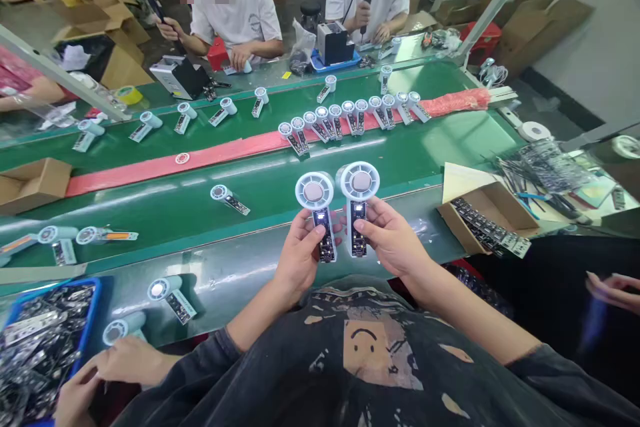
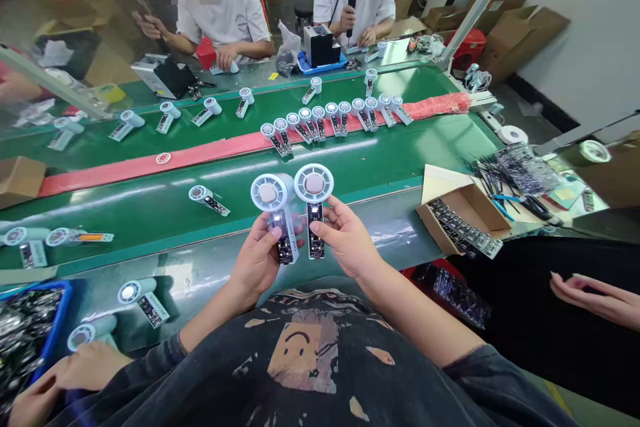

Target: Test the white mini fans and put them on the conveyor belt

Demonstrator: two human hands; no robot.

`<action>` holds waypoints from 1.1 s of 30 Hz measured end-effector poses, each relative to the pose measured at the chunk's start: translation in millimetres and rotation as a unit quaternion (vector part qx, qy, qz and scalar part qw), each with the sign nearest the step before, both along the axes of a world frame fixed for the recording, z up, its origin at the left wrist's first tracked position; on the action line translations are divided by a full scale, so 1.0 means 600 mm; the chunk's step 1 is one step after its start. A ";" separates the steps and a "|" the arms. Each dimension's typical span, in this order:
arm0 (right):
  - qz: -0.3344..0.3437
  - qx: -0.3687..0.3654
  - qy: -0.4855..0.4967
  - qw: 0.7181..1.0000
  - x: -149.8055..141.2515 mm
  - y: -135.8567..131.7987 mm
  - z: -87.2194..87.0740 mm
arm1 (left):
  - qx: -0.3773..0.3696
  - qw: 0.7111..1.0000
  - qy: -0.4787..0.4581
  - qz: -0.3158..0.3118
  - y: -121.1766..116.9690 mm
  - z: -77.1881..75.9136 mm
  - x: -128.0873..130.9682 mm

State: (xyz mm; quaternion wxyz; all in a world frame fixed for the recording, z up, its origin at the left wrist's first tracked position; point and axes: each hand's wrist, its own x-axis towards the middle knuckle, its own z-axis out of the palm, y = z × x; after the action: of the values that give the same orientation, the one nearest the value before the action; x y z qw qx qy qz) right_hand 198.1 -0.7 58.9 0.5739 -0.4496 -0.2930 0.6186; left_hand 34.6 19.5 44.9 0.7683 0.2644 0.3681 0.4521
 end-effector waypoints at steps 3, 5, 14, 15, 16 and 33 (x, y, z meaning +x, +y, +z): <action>0.003 0.003 0.008 1.000 0.006 -0.008 -0.006 | -0.016 1.000 -0.007 0.002 0.000 0.002 0.004; -0.001 0.010 0.012 1.000 0.009 -0.012 -0.011 | -0.011 1.000 -0.008 -0.006 0.000 0.001 0.006; -0.045 0.042 -0.001 0.998 0.008 -0.022 -0.027 | 0.025 1.000 0.006 -0.018 0.004 -0.015 0.018; -0.045 0.044 0.000 0.998 0.008 -0.023 -0.027 | 0.035 0.999 0.003 -0.016 0.003 -0.017 0.019; -0.045 0.045 0.002 0.998 0.009 -0.023 -0.026 | 0.044 0.999 0.001 -0.014 0.003 -0.018 0.021; -0.055 0.049 0.033 0.997 0.005 -0.023 -0.002 | 0.072 0.997 -0.034 -0.018 0.004 -0.003 0.014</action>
State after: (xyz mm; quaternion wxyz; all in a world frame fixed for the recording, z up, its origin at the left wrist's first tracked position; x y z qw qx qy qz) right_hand 201.2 -14.6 57.8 0.6377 -0.4158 -0.2787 0.5855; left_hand 43.2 21.8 43.3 0.7674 0.3100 0.3030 0.4724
